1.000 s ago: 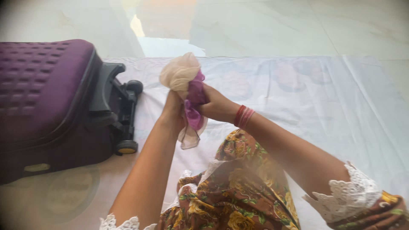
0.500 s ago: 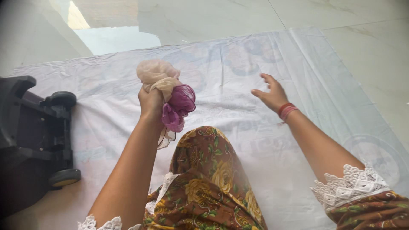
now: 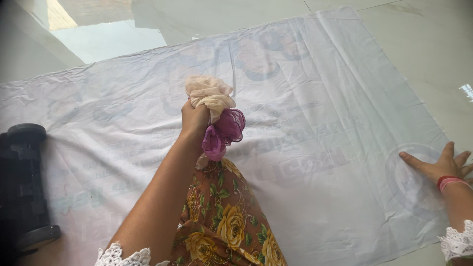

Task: The person folds and places various clothing items, a towel, and small toiletries into a purple suitcase. They close and secure the suitcase with a strap, then handle a plastic bag and a small cloth.

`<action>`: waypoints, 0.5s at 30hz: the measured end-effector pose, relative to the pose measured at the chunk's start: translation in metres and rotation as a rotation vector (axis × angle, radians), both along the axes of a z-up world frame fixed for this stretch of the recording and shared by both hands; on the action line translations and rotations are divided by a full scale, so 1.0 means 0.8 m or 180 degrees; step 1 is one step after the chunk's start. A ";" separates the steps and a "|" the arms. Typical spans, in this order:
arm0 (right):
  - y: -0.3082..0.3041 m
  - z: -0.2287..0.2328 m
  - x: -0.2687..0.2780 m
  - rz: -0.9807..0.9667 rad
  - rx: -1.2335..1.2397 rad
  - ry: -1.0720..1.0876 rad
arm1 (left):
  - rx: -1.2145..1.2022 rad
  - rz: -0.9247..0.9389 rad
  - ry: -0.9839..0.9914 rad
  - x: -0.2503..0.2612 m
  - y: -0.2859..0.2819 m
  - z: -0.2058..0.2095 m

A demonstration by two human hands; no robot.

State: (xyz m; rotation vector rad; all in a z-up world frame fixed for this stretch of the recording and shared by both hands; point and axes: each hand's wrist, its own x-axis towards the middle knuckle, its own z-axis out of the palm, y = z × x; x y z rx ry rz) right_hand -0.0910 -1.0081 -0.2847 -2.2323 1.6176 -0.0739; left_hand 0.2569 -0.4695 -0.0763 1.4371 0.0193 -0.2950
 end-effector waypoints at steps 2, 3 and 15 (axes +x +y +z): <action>-0.002 0.001 0.000 -0.0018 0.0421 -0.0259 | -0.0025 -0.0032 0.0101 -0.004 -0.010 0.004; -0.006 0.005 0.002 -0.0054 0.0390 -0.0064 | -0.0038 -0.0040 0.0127 -0.005 -0.016 0.006; -0.002 0.038 0.042 0.0801 0.0240 0.0026 | 0.0341 -0.0326 -0.0127 -0.031 -0.012 0.034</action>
